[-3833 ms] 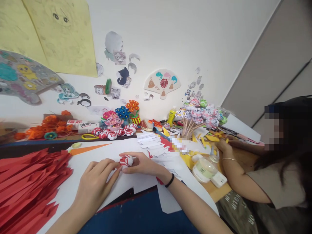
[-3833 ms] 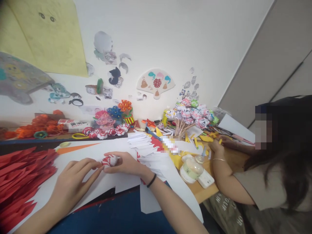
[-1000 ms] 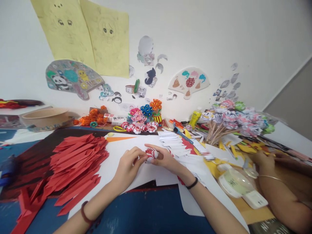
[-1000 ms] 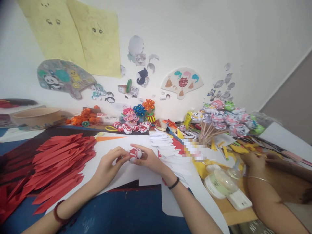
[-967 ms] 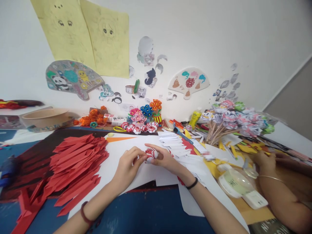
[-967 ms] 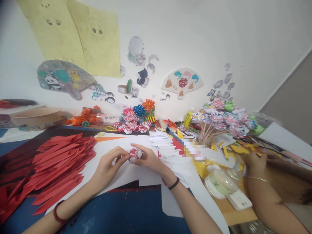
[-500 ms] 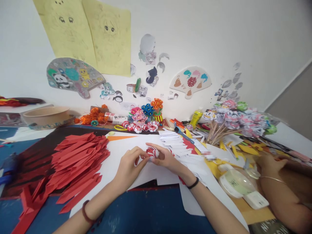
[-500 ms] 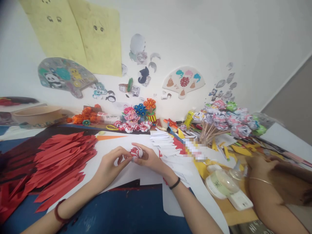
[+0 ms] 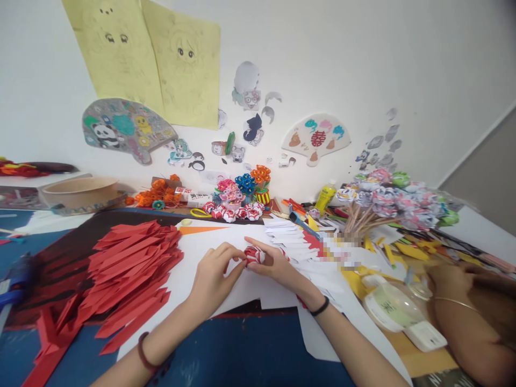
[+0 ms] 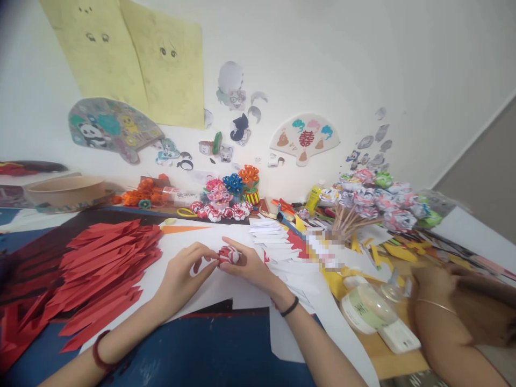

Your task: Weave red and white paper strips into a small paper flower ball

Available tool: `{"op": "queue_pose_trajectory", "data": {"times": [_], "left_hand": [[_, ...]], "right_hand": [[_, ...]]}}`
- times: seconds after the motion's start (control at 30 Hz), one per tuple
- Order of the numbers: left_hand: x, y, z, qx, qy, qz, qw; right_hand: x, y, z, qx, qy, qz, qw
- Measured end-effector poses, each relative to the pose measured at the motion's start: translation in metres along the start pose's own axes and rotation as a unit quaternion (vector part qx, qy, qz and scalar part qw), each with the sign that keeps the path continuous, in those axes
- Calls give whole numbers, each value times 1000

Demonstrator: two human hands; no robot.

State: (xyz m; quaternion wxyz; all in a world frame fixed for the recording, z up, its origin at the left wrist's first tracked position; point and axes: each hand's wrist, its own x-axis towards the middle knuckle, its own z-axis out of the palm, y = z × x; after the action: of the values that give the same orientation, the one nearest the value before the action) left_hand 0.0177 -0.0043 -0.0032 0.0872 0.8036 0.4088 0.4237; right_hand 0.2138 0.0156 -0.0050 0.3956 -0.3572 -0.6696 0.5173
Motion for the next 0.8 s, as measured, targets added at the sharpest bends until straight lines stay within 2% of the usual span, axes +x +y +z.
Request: {"op": "queue_pose_trajectory", "data": {"times": [0.37, 0.53, 0.67, 0.8], "left_hand": [[0, -5, 0, 35, -54, 28, 998], [-1, -4, -1, 141, -14, 112, 984], [-2, -3, -1, 229, 22, 180, 956], [-1, -4, -1, 287, 36, 213, 933]], "right_hand": [[2, 12, -3, 8, -23, -34, 999], [2, 12, -1, 2, -8, -26, 1000], [1, 10, 2, 3, 4, -32, 999], [0, 10, 3, -1, 6, -32, 999]]}}
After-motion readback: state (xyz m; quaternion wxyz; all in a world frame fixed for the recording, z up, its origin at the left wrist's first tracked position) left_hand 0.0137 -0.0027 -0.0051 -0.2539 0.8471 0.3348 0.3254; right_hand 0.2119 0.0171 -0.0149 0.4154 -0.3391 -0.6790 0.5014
